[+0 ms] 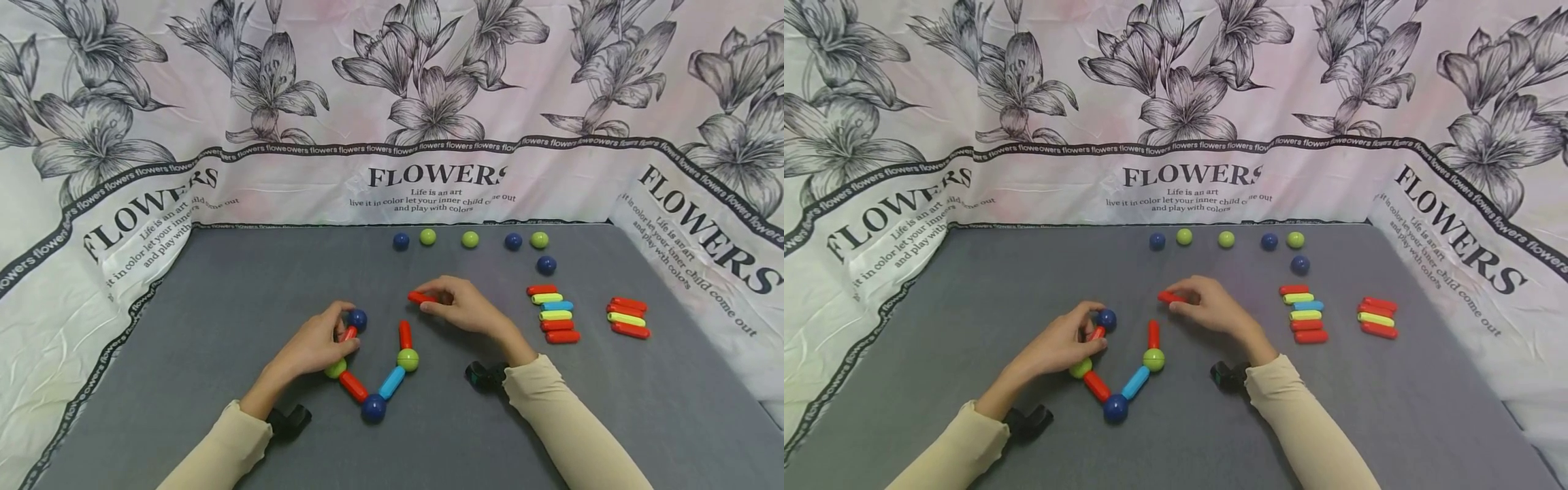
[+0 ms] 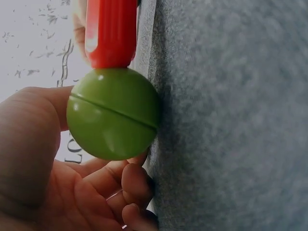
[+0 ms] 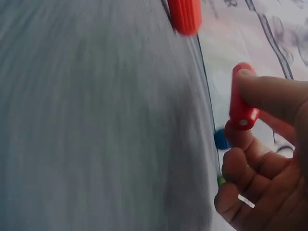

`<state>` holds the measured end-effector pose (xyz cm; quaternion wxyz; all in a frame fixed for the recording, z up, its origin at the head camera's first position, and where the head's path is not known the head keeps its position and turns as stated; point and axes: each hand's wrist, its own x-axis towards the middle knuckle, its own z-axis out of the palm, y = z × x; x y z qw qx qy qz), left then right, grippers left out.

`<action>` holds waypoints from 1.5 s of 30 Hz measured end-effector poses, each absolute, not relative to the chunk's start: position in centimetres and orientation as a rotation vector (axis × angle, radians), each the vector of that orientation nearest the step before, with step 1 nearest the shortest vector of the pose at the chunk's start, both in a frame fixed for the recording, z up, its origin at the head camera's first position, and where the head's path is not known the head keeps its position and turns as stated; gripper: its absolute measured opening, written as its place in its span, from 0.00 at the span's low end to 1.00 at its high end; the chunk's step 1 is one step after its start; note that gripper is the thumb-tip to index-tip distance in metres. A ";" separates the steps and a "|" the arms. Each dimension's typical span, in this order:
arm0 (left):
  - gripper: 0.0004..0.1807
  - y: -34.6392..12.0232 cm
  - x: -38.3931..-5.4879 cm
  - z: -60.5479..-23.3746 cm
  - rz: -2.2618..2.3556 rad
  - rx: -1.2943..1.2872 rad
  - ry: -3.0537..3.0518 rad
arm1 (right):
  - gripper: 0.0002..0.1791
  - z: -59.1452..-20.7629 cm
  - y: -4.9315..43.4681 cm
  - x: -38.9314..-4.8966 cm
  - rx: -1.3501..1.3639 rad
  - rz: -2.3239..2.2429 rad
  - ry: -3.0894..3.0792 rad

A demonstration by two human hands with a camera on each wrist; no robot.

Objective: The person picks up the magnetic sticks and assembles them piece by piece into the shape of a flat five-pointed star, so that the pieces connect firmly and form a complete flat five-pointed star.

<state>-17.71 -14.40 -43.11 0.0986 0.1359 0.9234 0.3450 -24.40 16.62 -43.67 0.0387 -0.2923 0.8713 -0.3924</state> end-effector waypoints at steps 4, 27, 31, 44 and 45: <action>0.32 -14.4 -17.7 -43.0 1.016 0.408 2.730 | 0.14 -43.6 14.3 -24.3 -1.000 -1.204 2.623; 0.28 -14.2 -17.7 -42.6 1.077 0.422 2.724 | 0.34 -43.2 10.8 -22.5 -0.987 -1.020 2.653; 0.27 -13.9 -17.7 -42.7 1.097 0.388 2.745 | 0.42 -43.0 11.3 -21.9 -0.883 -0.932 2.696; 0.26 -12.6 -16.7 -43.2 1.160 0.209 2.789 | 0.47 -42.9 12.7 -19.6 -0.757 -0.867 2.676; 0.26 -12.5 -16.7 -43.2 1.159 0.203 2.789 | 0.47 -43.0 12.8 -19.5 -0.749 -0.867 2.676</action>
